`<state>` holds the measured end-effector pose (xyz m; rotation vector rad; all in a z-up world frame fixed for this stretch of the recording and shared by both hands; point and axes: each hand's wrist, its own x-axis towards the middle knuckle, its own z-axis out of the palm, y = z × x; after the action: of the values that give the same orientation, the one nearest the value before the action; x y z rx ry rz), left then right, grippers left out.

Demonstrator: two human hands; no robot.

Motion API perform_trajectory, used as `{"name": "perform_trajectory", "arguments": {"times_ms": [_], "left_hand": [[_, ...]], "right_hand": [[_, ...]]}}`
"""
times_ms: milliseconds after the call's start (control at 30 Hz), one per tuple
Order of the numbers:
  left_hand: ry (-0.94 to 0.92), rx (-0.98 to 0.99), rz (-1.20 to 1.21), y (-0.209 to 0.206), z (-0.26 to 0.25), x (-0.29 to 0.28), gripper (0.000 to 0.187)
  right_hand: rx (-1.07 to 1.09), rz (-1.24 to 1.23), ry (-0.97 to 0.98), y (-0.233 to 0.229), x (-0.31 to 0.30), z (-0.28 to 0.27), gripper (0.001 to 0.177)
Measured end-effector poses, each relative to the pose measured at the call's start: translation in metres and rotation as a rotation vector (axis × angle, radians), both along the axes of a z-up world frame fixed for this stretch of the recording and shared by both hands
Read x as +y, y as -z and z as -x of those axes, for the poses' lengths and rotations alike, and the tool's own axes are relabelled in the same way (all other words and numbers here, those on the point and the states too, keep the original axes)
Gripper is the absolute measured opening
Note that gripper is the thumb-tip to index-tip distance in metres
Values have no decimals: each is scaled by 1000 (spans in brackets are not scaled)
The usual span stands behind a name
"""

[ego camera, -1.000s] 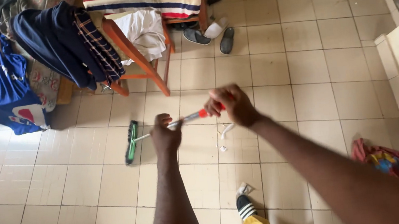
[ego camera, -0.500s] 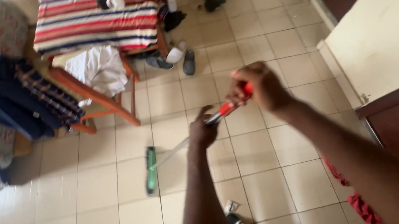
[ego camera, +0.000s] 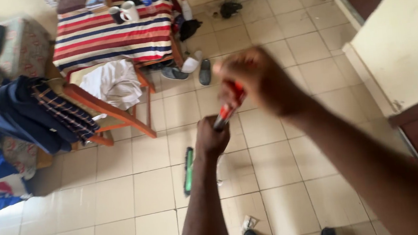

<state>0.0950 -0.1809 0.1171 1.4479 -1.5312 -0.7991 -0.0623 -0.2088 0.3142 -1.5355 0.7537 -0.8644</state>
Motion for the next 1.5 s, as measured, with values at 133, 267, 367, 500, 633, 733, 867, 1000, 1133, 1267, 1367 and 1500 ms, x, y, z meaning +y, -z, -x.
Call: {"name": "perform_trajectory", "arguments": {"times_ms": [133,267,367,500,633,733,867,1000,1133,1267,1367,1500], "left_hand": [[-129,-187,-19,43,-32,34,31],[-371,-299,-200,74,-27,60,11],[-478,-381,-428,119,-8,77,10],[-406,-326,-323,174,53,57,16],[-480,-178,-582,122,144,12,16],[-411,-229,-205,104,195,-26,20],[-362,-135,-252,58,231,-51,14],[-430,-218,-339,2,229,-31,24],[-604,-98,-498,-2,184,27,26],[-695,-252,-227,62,126,118,16],[-787,-359,-379,75,98,173,14],[-829,-261,-674,84,85,216,30]], "right_hand": [[-193,-181,-80,69,13,-18,28],[-234,-293,-164,138,11,-12,23],[-229,-386,-230,168,21,13,29],[-156,-404,-220,152,1,74,37],[-150,-354,-240,129,-46,148,47],[-153,-341,-253,98,-80,192,42],[-50,-247,-316,41,-93,222,46],[-3,-139,-474,13,-78,209,52],[-77,-163,-615,18,-44,159,51],[-129,-180,-769,71,10,111,47],[-145,-213,-859,103,43,78,39],[-128,-302,-931,152,72,58,24]]}}
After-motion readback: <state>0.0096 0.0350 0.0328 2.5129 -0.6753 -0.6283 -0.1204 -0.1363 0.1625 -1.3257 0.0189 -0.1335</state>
